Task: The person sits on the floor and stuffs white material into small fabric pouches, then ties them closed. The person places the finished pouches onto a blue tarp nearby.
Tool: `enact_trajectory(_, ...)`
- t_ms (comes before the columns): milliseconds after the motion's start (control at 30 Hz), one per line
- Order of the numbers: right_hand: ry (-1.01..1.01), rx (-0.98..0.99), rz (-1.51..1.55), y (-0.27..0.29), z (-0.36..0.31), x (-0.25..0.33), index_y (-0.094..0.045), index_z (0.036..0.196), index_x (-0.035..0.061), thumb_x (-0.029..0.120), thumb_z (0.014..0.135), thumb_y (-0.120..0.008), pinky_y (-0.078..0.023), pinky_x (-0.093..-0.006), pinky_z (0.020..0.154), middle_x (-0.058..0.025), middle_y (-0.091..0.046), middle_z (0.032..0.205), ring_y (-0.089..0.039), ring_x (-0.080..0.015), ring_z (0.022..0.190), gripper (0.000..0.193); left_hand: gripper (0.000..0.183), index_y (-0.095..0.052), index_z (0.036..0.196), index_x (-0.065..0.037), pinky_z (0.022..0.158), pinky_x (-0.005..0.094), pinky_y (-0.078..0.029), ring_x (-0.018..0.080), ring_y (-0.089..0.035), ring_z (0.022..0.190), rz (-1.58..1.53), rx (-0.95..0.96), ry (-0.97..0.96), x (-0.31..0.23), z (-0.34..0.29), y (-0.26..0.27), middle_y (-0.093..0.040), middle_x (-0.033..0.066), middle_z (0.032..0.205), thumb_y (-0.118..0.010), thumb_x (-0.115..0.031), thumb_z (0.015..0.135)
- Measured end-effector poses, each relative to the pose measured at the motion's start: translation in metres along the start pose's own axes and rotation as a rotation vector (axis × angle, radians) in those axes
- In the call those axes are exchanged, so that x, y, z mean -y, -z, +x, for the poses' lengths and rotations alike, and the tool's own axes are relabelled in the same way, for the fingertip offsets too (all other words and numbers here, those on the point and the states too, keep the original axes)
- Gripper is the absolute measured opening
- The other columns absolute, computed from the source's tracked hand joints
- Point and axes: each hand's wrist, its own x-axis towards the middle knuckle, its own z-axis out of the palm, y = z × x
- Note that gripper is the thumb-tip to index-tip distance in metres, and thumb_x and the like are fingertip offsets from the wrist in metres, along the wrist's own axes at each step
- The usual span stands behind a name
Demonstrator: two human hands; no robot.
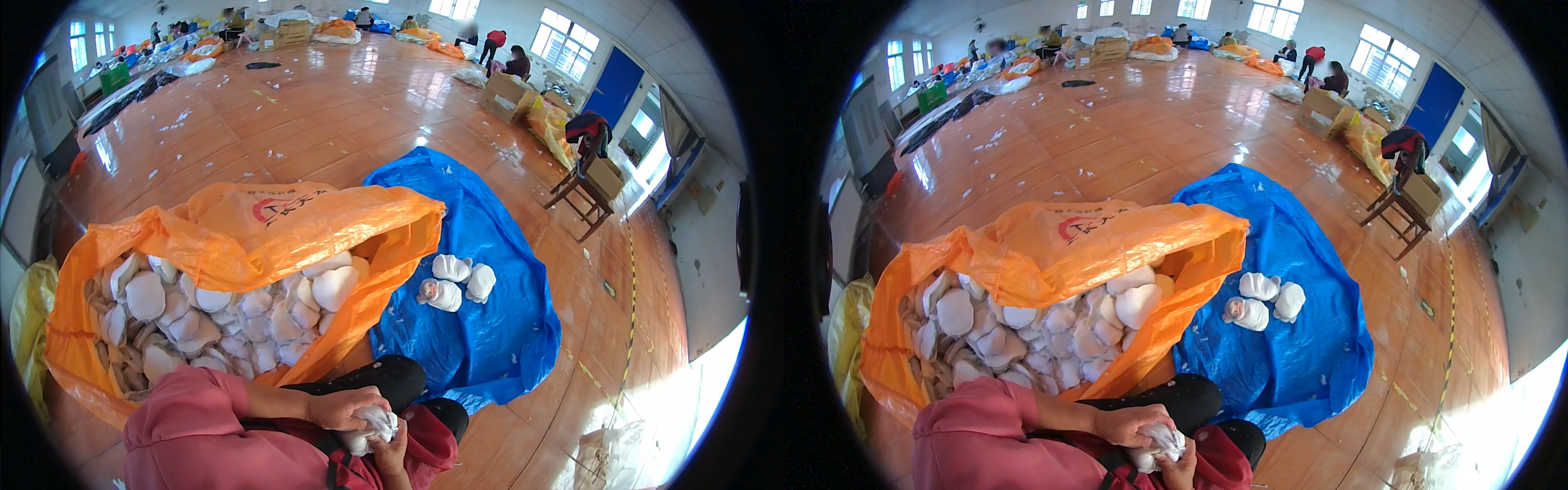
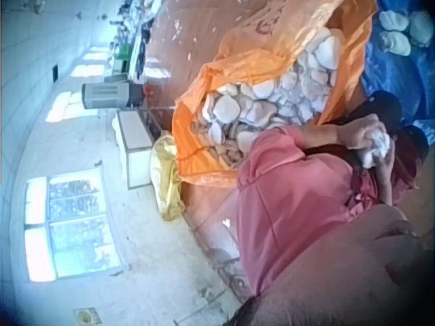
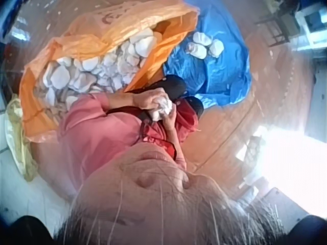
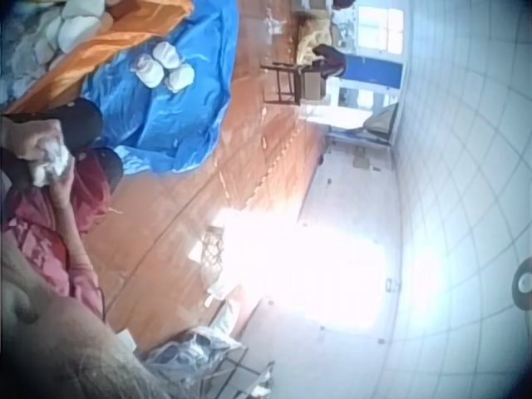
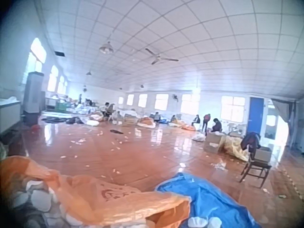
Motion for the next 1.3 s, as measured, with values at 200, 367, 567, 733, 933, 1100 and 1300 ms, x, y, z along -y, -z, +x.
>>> enact_trajectory(200, -0.023, 0.012, 0.146, 0.010, 0.006, -0.012, -0.048, 0.122, 0.0044, 0.017, 0.075, -0.083, -0.049, -0.0307, 0.089, -0.0057, -0.060, 0.112, -0.059, -0.0162, 0.101, 0.059, 0.046, -0.051, 0.128, -0.008, 0.093, 0.0335, -0.042, 0.0233, -0.051, 0.109, -0.073, -0.057, 0.135, -0.007, 0.002, -0.002, -0.048, 0.0084, 0.112, -0.067, -0.005, 0.085)
enact_trajectory(367, -0.113, 0.002, 0.150, 0.013, 0.003, -0.013, -0.032, 0.147, 0.0006, 0.032, 0.080, -0.078, -0.039, -0.0372, 0.106, -0.0106, -0.047, 0.139, -0.046, -0.0230, 0.126, 0.086, 0.039, -0.052, 0.122, -0.009, 0.098, 0.0342, -0.040, 0.0219, -0.051, 0.112, -0.225, -0.157, 0.165, -0.005, 0.008, -0.013, -0.048, 0.0072, 0.111, -0.065, -0.004, 0.085)
enact_trajectory(567, -0.082, 0.166, 0.218, -0.017, 0.011, 0.042, -0.038, 0.145, -0.0004, 0.033, 0.081, -0.075, -0.039, -0.0400, 0.108, -0.0140, -0.048, 0.141, -0.048, -0.0276, 0.128, 0.081, 0.035, -0.053, 0.115, -0.008, 0.096, 0.0342, -0.041, 0.0247, -0.052, 0.109, -0.080, -0.243, 0.172, -0.025, 0.004, -0.021, -0.049, 0.0077, 0.109, -0.065, 0.000, 0.083)
enact_trajectory(733, -0.223, 0.108, 0.154, 0.005, 0.007, 0.013, -0.039, 0.144, 0.0004, 0.029, 0.082, -0.072, -0.041, -0.0389, 0.106, -0.0135, -0.051, 0.136, -0.051, -0.0269, 0.125, 0.076, 0.025, -0.057, 0.101, -0.008, 0.087, 0.0354, -0.043, 0.0274, -0.054, 0.099, 0.010, -0.296, 0.190, -0.028, 0.003, -0.026, -0.048, 0.0083, 0.100, -0.065, 0.004, 0.080)
enact_trajectory(933, -0.152, 0.208, 0.218, -0.016, 0.020, 0.046, -0.042, 0.141, 0.0010, 0.028, 0.082, -0.073, -0.043, -0.0386, 0.103, -0.0121, -0.053, 0.134, -0.053, -0.0263, 0.122, 0.072, 0.011, -0.057, 0.084, -0.008, 0.070, 0.0348, -0.044, 0.0288, -0.056, 0.080, 0.185, -0.377, 0.070, -0.027, 0.003, -0.032, -0.047, 0.0090, 0.087, -0.064, 0.000, 0.084)
enact_trajectory(1100, -0.218, 0.111, 0.113, 0.000, 0.018, 0.006, -0.043, 0.141, 0.0001, 0.030, 0.086, -0.072, -0.044, -0.0358, 0.101, -0.0110, -0.052, 0.133, -0.053, -0.0241, 0.121, 0.069, 0.011, -0.056, 0.083, -0.008, 0.069, 0.0351, -0.043, 0.0287, -0.055, 0.078, 0.295, -0.384, 0.092, -0.019, 0.001, -0.034, -0.047, 0.0093, 0.087, -0.065, -0.002, 0.083)
enact_trajectory(1300, -0.154, 0.170, 0.118, -0.001, 0.018, 0.008, -0.039, 0.144, 0.0013, 0.029, 0.082, -0.077, -0.044, -0.0389, 0.103, -0.0122, -0.050, 0.138, -0.052, -0.0264, 0.124, 0.079, 0.020, -0.057, 0.087, -0.006, 0.079, 0.0332, -0.045, 0.0252, -0.057, 0.088, 0.062, -0.434, 0.072, -0.015, -0.004, -0.025, -0.050, 0.0071, 0.090, -0.070, 0.005, 0.077)
